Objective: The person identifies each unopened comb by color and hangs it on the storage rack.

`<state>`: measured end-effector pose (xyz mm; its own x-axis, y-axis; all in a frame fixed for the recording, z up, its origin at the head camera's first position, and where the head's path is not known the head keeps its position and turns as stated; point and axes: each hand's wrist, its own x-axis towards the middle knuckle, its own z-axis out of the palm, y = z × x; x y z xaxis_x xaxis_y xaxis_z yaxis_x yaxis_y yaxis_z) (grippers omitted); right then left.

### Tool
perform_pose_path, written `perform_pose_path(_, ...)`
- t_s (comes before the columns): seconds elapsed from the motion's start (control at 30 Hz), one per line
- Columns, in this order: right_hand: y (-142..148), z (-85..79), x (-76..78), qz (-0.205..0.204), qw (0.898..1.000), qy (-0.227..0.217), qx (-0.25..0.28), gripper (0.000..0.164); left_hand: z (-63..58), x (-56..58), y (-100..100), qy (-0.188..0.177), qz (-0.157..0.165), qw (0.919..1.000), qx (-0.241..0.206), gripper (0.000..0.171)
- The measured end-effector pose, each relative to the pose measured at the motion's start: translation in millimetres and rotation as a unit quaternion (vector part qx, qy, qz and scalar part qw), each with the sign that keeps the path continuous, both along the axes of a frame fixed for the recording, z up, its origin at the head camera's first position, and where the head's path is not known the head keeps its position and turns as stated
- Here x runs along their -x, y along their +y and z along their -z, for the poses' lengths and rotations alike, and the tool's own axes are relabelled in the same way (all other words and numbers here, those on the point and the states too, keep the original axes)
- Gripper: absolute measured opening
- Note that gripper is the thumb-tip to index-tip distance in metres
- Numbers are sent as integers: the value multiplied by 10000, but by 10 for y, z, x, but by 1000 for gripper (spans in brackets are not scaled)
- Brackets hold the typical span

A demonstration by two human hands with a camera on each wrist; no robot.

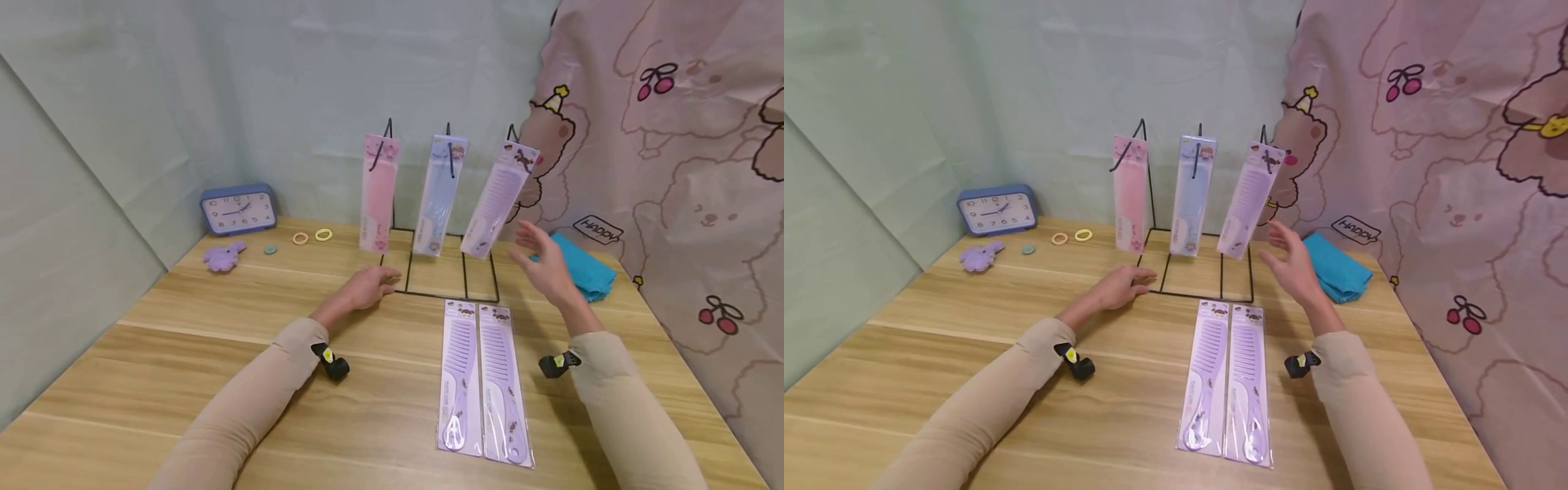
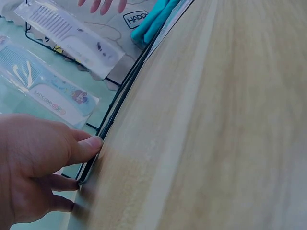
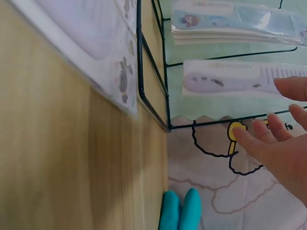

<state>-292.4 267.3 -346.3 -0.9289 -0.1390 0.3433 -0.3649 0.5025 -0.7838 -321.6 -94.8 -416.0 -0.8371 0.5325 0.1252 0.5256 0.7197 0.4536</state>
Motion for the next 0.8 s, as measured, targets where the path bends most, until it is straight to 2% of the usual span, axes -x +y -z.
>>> perform_pose_path(0.2, 44, 44, -139, -171, 9998, -118, -71, 64, -10, -12, -3, -57, -5, 10000, -1, 37)
perform_pose_path(0.4, 109, 63, -332, -208, 9975, -484, -482, 66, -25, -30, 8, -77, -17, 10000, 6, 38)
perform_pose_path(0.63, 161, 99, -615, -481, 9854, -1005, -1290, 72, -37, -48, 13, -86, 2, 10000, -49, 38)
perform_pose_path(0.8, 163, 123, -756, -635, 9738, -1315, -1742, 78, -20, -30, 7, -107, -50, 9999, -40, 38)
